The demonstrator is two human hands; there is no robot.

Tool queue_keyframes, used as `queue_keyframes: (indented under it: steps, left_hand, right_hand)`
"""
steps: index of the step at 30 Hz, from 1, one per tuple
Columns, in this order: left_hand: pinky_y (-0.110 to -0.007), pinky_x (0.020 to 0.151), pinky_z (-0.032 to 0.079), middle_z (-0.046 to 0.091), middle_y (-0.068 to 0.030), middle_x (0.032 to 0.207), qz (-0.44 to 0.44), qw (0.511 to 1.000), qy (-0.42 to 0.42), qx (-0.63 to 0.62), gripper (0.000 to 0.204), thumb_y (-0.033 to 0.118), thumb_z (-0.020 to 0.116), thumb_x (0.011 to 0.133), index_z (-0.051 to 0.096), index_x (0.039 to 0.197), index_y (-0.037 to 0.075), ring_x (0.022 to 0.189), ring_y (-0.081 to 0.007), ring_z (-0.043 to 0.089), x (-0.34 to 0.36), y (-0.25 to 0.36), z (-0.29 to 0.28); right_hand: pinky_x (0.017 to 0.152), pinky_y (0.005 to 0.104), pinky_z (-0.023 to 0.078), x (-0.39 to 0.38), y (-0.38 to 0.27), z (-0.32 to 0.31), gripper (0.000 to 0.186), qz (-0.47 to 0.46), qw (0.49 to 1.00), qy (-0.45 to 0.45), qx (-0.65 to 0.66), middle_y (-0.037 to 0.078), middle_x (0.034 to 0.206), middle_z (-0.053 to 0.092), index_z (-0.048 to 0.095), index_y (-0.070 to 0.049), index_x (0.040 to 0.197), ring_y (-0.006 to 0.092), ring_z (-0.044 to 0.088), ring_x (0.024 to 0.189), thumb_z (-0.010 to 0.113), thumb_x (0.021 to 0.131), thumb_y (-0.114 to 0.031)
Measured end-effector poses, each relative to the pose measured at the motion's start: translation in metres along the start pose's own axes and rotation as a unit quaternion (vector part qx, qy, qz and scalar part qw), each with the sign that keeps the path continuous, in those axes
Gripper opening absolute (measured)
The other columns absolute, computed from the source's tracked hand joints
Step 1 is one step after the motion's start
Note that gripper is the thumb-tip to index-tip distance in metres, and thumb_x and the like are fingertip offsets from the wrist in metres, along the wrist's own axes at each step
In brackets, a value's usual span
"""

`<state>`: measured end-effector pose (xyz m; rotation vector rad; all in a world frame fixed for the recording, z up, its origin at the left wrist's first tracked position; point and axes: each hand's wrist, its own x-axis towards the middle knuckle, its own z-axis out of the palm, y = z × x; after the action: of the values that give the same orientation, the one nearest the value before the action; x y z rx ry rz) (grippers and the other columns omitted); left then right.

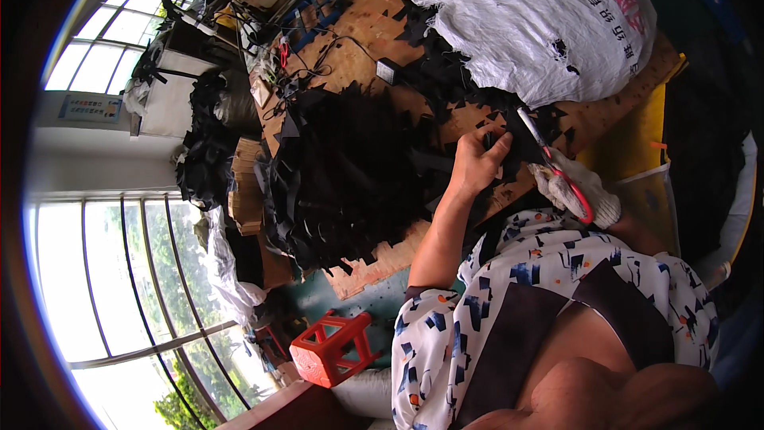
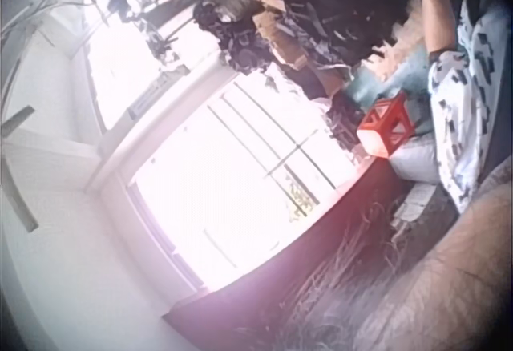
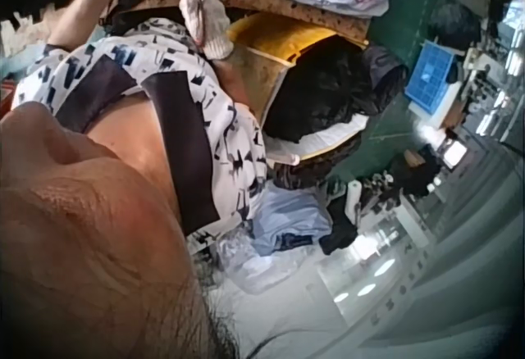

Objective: The person cuts black leather pieces from larger sheets using shears and picks up small scraps to sort them on a workshop table.

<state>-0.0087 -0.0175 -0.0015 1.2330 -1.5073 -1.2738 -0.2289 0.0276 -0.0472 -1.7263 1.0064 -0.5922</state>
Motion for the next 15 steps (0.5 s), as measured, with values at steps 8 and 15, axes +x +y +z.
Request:
queue_keyframes:
  steps: [8,15]
  left_hand:
    - [-0.02,0.052,0.038,0.054,0.0027,0.065,-0.063,0.998,-0.024,0.005,0.019,0.016,0.06,0.084,0.062,0.085,-0.003,0.059,-0.0038,0.046,-0.002,0.011,0.002]
    - [-0.025,0.046,0.038,0.052,-0.0016,0.053,-0.011,1.0,-0.005,0.026,0.018,0.014,0.058,0.082,0.06,0.084,-0.004,0.049,-0.0066,0.047,0.0,-0.003,-0.001]
  right_hand:
    - [0.036,0.0206,0.04,0.002,0.014,0.01,0.04,0.011,0.992,0.061,0.114,-0.002,0.063,0.055,0.055,-0.013,0.089,0.0061,0.046,0.039,0.038,0.091,-0.049]
    - [0.065,0.0195,0.046,-0.002,-0.032,0.008,0.032,0.354,0.71,0.174,0.583,0.003,0.081,0.055,0.045,-0.004,0.117,0.009,0.057,0.073,0.045,0.092,-0.025]
